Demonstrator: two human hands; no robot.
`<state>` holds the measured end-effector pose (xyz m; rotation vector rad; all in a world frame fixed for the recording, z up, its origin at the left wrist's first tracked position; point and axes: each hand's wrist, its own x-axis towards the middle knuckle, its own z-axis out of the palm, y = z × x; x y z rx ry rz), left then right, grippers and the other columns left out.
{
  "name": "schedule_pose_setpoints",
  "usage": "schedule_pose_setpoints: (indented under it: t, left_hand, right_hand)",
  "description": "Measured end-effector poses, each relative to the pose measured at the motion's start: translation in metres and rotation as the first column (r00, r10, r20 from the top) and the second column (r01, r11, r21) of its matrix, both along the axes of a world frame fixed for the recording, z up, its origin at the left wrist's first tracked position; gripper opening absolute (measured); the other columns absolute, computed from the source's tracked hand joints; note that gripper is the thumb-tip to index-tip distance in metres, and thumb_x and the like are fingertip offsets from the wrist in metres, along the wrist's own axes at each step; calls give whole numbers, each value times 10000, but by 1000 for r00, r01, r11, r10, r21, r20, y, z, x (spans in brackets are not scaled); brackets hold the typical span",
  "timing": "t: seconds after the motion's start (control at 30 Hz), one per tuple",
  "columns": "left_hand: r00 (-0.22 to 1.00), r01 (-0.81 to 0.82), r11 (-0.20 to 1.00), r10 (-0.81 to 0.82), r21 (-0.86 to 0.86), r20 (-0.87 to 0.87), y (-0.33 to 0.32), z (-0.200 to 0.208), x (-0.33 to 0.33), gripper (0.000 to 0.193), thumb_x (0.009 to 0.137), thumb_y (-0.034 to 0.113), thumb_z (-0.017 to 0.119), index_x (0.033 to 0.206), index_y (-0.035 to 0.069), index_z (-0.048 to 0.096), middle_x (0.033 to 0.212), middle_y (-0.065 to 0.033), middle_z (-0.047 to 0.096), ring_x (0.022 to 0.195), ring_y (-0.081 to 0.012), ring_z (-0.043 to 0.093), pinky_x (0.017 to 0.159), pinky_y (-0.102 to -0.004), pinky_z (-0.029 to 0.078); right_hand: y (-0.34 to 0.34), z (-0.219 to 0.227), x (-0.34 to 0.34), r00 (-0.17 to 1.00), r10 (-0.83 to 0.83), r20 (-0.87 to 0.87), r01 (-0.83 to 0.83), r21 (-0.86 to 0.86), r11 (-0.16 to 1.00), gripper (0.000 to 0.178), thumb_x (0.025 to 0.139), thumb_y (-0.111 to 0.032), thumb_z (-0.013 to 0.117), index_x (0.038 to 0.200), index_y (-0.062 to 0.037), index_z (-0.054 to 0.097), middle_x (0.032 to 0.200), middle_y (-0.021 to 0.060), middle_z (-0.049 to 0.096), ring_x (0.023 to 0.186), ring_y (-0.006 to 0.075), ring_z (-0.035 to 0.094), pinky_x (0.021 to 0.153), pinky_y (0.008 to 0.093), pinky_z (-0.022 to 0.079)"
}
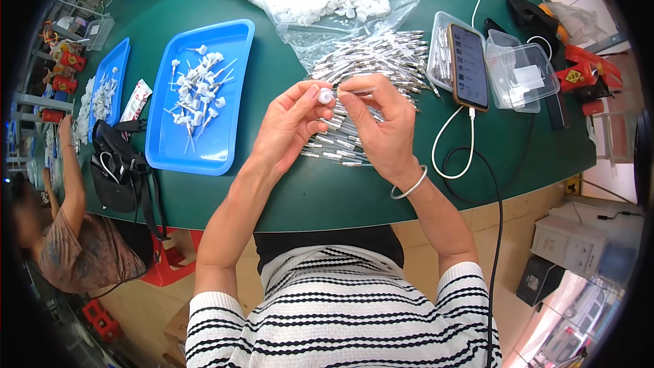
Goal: The person repeatedly picks up small white plastic caps and clear cylindrical tubes from a green table, fits the caps onto the tubes, and places the assembled units into a blue tray. The process is performed one at a time by hand.
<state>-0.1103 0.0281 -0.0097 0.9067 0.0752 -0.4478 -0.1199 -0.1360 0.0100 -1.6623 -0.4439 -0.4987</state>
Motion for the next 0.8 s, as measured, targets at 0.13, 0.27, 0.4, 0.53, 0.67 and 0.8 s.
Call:
schedule_pose_setpoints:
  t: [0.13, 0.27, 0.4, 0.53, 0.67, 0.8]
  left_hand:
    - [1000, 3, 1000, -3, 0, 8, 0, 0, 0, 224, 963, 189, 532, 1078, 6, 589, 897, -69, 639, 775, -98, 622, 629, -205, 538]
    - [1000, 3, 1000, -3, -15, 4, -1, 0, 0, 228, 962, 191, 534, 1081, 4, 588, 893, -69, 638, 770, -97, 620, 628, -205, 537]
    - [1000, 4, 1000, -4, -4, 11, -1, 1, -1, 229, 961, 193, 535, 1080, 5, 591, 891, -67, 637, 767, -96, 619, 627, -204, 535]
    - [1000, 3, 1000, -3, 10, 18, -1, 0, -1, 227, 962, 194, 533, 1076, 7, 595, 890, -64, 637, 768, -95, 619, 626, -204, 533]
    - [1000, 12, 1000, -12, 0, 21, -1, -1, -1, 225, 962, 192, 532, 1077, 8, 595, 890, -63, 638, 766, -94, 620, 627, -202, 533]
    - [1000, 22, 999, -22, -24, -9, -1, 0, -1, 220, 960, 189, 536, 1076, 11, 593, 887, -62, 637, 764, -94, 621, 627, -199, 533]
  right_hand:
    - [0, 0, 0, 1000, -5, 2, 5, -3, 1000, 91, 828, 3, 649, 911, -13, 615, 857, 87, 636, 717, 194, 645, 630, 287, 527]
    - [0, 0, 0, 1000, -13, 9, 13, -8, 1000, 88, 828, -4, 651, 909, -14, 618, 853, 88, 637, 710, 195, 644, 625, 286, 524]
    - [0, 0, 0, 1000, -20, 1, 20, -20, 1000, 80, 829, -17, 657, 902, -15, 624, 848, 89, 637, 699, 193, 643, 613, 285, 516]
    - [0, 2, -1, 1000, -13, -11, 12, -11, 1000, 79, 832, -26, 660, 904, -15, 631, 838, 90, 637, 690, 188, 641, 605, 283, 512]
    - [-1, 2, -1, 1000, 1, -24, -1, -3, 1000, 83, 837, -31, 659, 914, -11, 634, 835, 89, 640, 693, 177, 641, 614, 277, 517]
    - [-1, 3, -2, 997, 31, -76, -28, 49, 998, 82, 848, -39, 654, 921, -7, 636, 847, 81, 646, 716, 160, 645, 640, 268, 529]
